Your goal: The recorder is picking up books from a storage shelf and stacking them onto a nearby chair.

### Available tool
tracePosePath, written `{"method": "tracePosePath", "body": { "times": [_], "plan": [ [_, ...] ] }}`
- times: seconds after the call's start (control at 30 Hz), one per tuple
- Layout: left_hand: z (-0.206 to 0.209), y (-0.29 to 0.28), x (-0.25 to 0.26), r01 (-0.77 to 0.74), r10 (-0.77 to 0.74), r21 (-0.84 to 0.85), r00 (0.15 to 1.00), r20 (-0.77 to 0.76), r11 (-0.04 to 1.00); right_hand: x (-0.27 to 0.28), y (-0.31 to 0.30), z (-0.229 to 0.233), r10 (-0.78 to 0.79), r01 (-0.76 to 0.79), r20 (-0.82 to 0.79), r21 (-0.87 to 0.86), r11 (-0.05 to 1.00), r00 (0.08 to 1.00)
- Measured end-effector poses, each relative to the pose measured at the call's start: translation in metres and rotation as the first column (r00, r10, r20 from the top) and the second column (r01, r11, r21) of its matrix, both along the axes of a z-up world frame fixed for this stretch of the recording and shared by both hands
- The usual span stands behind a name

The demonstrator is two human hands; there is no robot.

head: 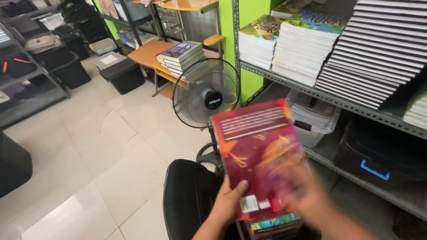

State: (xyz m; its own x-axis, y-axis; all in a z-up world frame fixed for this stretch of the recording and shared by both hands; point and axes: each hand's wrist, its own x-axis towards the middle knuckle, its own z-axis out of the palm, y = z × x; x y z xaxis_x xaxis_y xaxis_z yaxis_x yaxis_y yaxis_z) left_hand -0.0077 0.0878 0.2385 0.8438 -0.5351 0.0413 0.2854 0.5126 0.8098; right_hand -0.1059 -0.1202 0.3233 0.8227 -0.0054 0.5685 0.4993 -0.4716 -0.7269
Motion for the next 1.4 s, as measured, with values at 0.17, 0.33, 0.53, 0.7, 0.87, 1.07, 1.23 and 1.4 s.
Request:
{"method": "tracePosePath", "body": {
  "times": [0.17,0.33,0.53,0.7,0.87,1.07,1.23,1.4],
  "plan": [
    [-0.056,-0.01,-0.001,0.174,-0.219,0.165,0.927,0.306,0.971,0.008,0.039,0.054,0.007,0.133,0.218,-0.62,0.774,0.976],
    [0.019,0.014,-0.027,0.331,-0.391,0.259,0.891,0.23,0.907,0.039,-0.011,0.06,-0.297,0.413,0.297,-0.498,0.763,0.907],
    [0.008,0.004,-0.019,0.2,-0.212,0.083,0.959,0.19,0.976,0.055,-0.038,-0.02,-0.399,0.401,0.042,-0.105,0.91,0.916],
    [0.005,-0.019,-0.025,0.079,-0.081,0.019,0.954,0.29,0.997,0.037,0.009,-0.063,-0.055,0.213,-0.369,0.4,0.891,0.928],
    [0.041,-0.027,-0.042,-0.01,-0.057,0.096,0.749,0.66,0.995,0.019,0.017,-0.064,-0.026,0.043,-0.077,0.224,0.974,0.997],
    [0.044,-0.007,-0.026,-0.382,-0.16,0.346,0.441,0.883,0.857,0.03,-0.037,-0.072,-0.105,0.347,-0.383,0.646,0.68,0.918],
    [0.045,0.005,0.008,-0.686,0.315,0.253,0.589,0.745,0.683,0.014,-0.046,-0.028,0.031,0.309,-0.391,0.773,0.555,0.92],
    [0.022,0.009,0.012,-0.152,0.155,0.044,0.985,-0.077,0.987,0.029,-0.077,-0.058,-0.114,0.339,-0.377,0.612,0.715,0.919]
  ]
}}
